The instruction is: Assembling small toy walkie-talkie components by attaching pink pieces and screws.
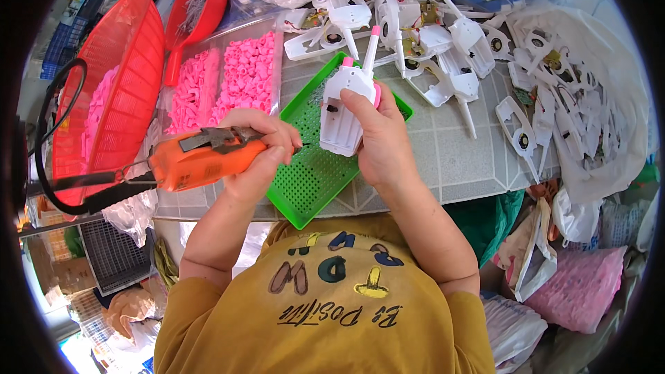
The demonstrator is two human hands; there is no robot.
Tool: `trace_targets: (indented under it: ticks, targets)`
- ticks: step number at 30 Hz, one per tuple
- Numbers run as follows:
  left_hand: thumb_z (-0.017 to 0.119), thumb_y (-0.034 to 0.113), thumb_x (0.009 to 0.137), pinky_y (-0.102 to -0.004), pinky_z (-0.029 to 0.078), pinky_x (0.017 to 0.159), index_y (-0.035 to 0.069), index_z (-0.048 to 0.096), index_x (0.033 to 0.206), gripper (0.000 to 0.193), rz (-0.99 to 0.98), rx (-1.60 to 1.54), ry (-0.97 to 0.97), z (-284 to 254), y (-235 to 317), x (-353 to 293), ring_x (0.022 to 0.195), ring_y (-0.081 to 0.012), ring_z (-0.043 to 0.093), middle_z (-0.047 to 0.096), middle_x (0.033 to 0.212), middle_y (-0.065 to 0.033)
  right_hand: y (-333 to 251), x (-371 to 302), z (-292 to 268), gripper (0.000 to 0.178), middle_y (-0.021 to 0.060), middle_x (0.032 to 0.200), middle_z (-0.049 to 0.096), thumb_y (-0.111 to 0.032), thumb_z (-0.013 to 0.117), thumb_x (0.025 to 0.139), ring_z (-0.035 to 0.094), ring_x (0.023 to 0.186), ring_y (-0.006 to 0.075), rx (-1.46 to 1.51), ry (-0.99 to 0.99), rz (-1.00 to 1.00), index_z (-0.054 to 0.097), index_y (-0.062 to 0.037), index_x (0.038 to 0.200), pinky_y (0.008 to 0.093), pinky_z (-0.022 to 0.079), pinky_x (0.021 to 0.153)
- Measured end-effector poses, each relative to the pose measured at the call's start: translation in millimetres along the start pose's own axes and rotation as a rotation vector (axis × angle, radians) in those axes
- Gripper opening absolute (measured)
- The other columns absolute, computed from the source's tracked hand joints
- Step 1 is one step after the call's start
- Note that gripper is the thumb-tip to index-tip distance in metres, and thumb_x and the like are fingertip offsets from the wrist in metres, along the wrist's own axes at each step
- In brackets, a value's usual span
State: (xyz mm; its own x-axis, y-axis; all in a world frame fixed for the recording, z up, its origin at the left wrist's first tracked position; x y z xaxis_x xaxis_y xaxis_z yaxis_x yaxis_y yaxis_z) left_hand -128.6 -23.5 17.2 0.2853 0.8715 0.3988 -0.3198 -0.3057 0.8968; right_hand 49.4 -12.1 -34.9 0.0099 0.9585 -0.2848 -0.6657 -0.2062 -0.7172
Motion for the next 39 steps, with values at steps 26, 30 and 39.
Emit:
trace_targets:
  ticks: [26, 30, 39]
  targets:
    - [0.065, 0.0, 0.078, -0.0391, 0.057, 0.08, 0.0, 0.058, 0.088, 0.012, 0.068, -0.118, 0.044, 27.9, 19.1, 36.1, 0.067, -0.0151, 0.06, 0.059, 0.069, -0.005, -5.9, -1.3, 4.7, 0.038, 0.0065, 0.107, 0.066, -0.016, 0.065, 0.096, 0.067, 0.09, 0.0167, 0.012, 0.024, 0.083, 0.051, -0.0033, 0.129, 0.0333, 0.057, 0.075]
    - [0.064, 0.0, 0.078, -0.038, 0.056, 0.08, 0.0, 0.058, 0.088, 0.012, 0.059, -0.068, -0.012, 27.3, 18.4, 38.3, 0.067, -0.0157, 0.061, 0.059, 0.069, -0.0053, -5.8, -1.7, 5.6, 0.037, 0.0067, 0.107, 0.065, -0.015, 0.065, 0.095, 0.066, 0.091, 0.0161, 0.004, 0.024, 0.06, 0.051, -0.003, 0.128, 0.0327, 0.056, 0.076]
    - [0.063, -0.003, 0.08, -0.0376, 0.053, 0.072, 0.002, 0.052, 0.099, 0.022, 0.089, -0.011, -0.09, 24.9, 7.4, 42.6, 0.071, -0.0196, 0.061, 0.057, 0.073, -0.0067, -5.0, -6.0, 6.5, 0.037, 0.0063, 0.107, 0.065, -0.016, 0.066, 0.095, 0.064, 0.094, 0.0146, -0.049, 0.006, -0.001, 0.052, -0.0028, 0.126, 0.0312, 0.054, 0.079]
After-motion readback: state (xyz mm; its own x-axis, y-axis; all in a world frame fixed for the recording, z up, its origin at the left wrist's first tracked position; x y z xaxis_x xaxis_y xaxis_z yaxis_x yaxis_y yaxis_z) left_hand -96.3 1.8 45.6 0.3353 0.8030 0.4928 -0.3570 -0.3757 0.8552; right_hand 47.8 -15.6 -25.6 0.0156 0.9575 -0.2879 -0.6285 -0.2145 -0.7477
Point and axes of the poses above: each hand's wrist, its own x-axis towards the middle knuckle, its own z-axis out of the palm, y = z × x, the point moved 3 cm from there along x, towards the middle knuckle
